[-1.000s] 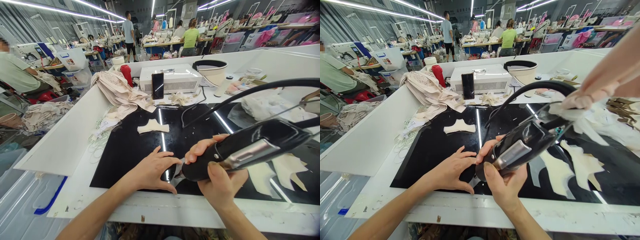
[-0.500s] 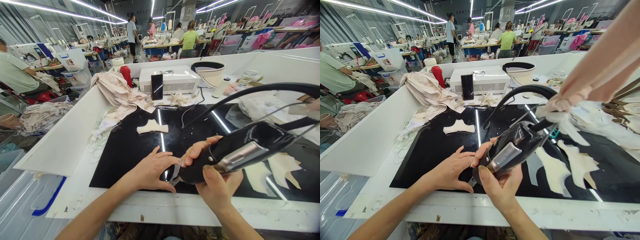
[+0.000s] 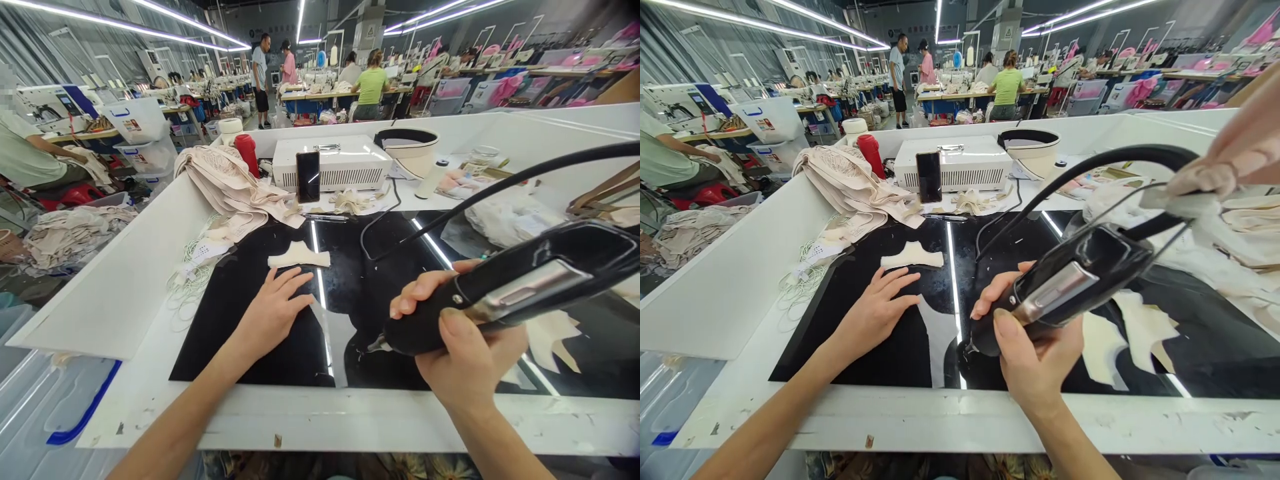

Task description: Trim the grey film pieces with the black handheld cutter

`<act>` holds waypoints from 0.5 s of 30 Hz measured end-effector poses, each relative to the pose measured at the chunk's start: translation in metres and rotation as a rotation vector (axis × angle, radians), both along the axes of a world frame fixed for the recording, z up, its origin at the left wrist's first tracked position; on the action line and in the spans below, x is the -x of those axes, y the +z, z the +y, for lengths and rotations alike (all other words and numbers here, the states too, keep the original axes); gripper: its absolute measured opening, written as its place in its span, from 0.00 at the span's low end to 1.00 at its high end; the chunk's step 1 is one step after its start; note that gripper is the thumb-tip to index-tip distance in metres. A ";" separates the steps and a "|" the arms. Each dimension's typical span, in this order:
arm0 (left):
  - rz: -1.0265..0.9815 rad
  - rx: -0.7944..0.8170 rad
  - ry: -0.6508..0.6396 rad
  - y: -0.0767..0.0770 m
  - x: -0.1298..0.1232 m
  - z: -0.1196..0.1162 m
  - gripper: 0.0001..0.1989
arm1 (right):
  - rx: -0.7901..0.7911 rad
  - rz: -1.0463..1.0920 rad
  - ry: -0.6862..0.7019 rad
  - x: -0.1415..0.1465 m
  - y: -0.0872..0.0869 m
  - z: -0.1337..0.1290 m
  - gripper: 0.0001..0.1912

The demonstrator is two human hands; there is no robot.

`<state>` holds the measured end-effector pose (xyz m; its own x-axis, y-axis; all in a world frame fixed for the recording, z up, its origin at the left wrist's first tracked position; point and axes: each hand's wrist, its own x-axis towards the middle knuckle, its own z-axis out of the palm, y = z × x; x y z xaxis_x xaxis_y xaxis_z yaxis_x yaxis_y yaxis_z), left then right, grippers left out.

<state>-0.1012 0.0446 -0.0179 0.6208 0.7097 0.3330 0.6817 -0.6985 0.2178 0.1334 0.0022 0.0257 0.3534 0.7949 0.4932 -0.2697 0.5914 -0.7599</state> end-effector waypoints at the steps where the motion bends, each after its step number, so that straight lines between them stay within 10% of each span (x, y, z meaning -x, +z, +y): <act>1: -0.039 -0.008 0.019 -0.001 -0.003 -0.002 0.15 | -0.003 -0.007 -0.001 0.001 0.000 0.000 0.19; 4: -0.156 0.104 -0.071 -0.001 -0.015 -0.010 0.10 | -0.005 -0.032 -0.010 0.005 -0.002 0.002 0.19; 15: -0.051 0.399 -0.236 -0.007 -0.030 -0.025 0.39 | -0.036 -0.044 0.014 0.015 -0.016 0.008 0.21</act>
<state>-0.0708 0.0192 -0.0246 0.7704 0.6301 0.0966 0.4959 -0.6876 0.5303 0.1179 0.0104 0.0094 0.3195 0.7810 0.5366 -0.2452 0.6152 -0.7493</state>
